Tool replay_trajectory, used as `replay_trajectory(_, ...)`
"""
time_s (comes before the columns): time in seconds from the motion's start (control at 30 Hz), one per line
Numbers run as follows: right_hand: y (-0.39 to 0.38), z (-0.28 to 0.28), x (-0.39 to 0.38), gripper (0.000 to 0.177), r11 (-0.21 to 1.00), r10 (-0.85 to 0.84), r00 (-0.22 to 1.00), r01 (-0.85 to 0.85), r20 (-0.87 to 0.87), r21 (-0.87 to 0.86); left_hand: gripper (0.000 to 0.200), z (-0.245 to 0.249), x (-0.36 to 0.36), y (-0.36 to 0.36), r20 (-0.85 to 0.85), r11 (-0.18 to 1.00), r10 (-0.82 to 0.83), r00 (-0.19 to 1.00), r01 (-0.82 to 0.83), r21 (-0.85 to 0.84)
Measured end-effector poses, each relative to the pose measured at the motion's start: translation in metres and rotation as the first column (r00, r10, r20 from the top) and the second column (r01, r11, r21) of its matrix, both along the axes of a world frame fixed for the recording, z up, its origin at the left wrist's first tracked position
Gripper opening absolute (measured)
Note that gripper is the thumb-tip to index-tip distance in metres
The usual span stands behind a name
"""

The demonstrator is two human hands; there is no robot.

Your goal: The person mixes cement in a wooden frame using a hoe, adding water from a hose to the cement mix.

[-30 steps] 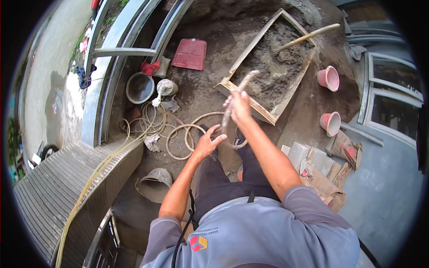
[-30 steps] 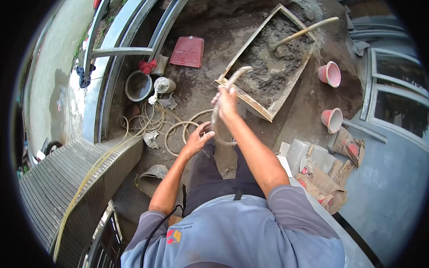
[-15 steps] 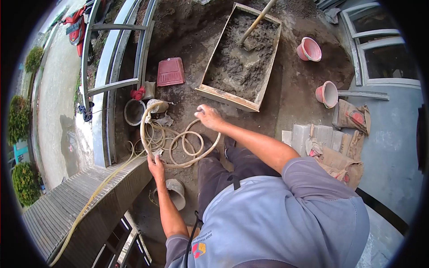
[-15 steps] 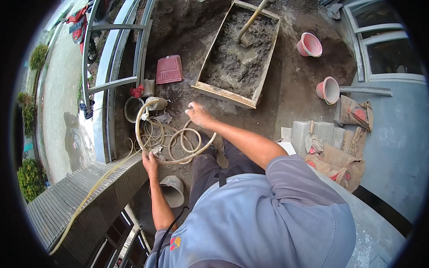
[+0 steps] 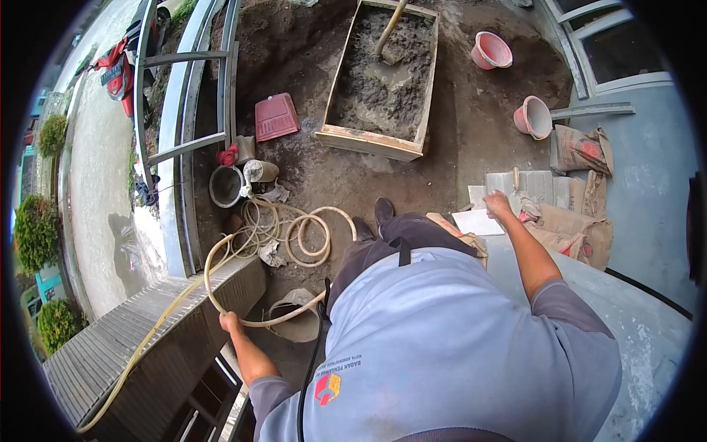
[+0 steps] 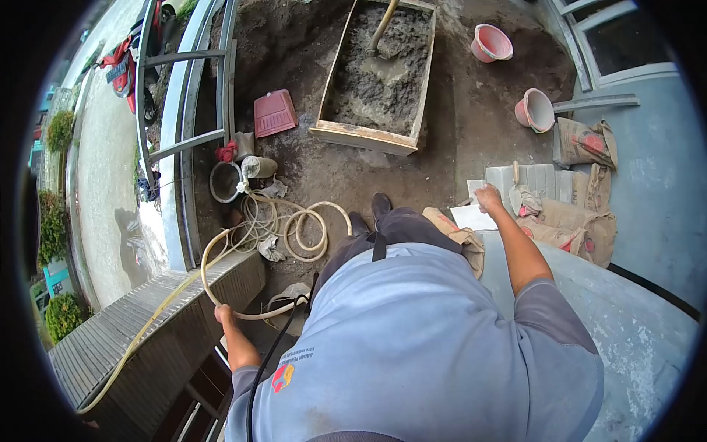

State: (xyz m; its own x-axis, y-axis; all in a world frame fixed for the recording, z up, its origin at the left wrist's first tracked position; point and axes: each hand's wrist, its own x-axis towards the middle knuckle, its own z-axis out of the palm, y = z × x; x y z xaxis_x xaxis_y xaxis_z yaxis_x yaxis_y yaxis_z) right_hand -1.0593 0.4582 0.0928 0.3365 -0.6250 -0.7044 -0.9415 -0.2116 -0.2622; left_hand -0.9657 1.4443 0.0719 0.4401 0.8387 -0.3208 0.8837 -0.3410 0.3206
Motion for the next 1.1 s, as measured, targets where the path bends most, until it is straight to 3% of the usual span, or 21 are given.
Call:
replay_trajectory(0.03, 0.017, 0.008, -0.005, 0.034, 1.0, -0.009, 1.0, 0.009, 0.026, 0.022, 0.042, -0.016, -0.01, 0.023, 0.031, 0.994, 0.105, 0.994, -0.105, 0.018)
replay_trajectory(0.13, 0.057, 0.014, -0.027, 0.032, 0.996, 0.014, 0.998, -0.019, 0.059, 0.09, 0.044, -0.014, -0.023, 0.029, 0.006, 0.876, 0.463, 0.886, -0.456, -0.155)
replay_trajectory(0.23, 0.089, -0.006, -0.034, 0.031, 0.989, 0.083, 0.995, -0.089, 0.053, 0.122, 0.047, -0.002, -0.031, -0.025, -0.086, 0.974, 0.21, 0.974, -0.216, -0.063)
replay_trajectory(0.27, 0.098, -0.006, -0.033, 0.031, 0.988, 0.059, 0.996, -0.068, 0.066, 0.138, 0.052, -0.018, -0.034, -0.03, -0.092, 0.983, 0.158, 0.983, -0.165, -0.077)
replay_trajectory(0.33, 0.107, -0.01, -0.033, 0.03, 0.983, 0.054, 0.995, -0.067, 0.083, 0.168, 0.052, -0.038, -0.036, -0.05, -0.135, 0.978, 0.11, 0.985, -0.132, -0.161)
replay_trajectory(0.4, 0.1, -0.018, -0.029, 0.03, 0.979, 0.045, 0.994, -0.064, 0.099, 0.195, 0.057, -0.015, -0.031, -0.105, -0.138, 0.941, 0.08, 0.987, -0.12, -0.317)
replay_trajectory(0.47, 0.097, -0.011, -0.023, 0.03, 0.977, 0.044, 0.991, -0.069, 0.125, 0.202, 0.06, -0.01, -0.023, -0.133, -0.298, 0.893, -0.042, 0.954, -0.098, -0.439)
replay_trajectory(0.57, 0.079, -0.007, -0.017, 0.03, 0.979, 0.018, 0.985, -0.052, 0.171, 0.197, 0.056, -0.014, -0.014, -0.169, -0.294, 0.855, -0.081, 0.952, -0.085, -0.512)
replay_trajectory(0.9, 0.007, -0.031, -0.014, 0.026, 0.945, -0.135, 0.988, 0.106, 0.073, 0.309, 0.054, 0.005, 0.012, -0.262, -0.321, 0.783, -0.206, 0.924, -0.041, -0.62)
replay_trajectory(1.1, -0.018, -0.064, 0.043, 0.028, 0.943, 0.036, 0.995, -0.064, 0.091, 0.326, 0.032, 0.044, 0.045, -0.313, -0.261, 0.784, -0.28, 0.924, 0.063, -0.617)
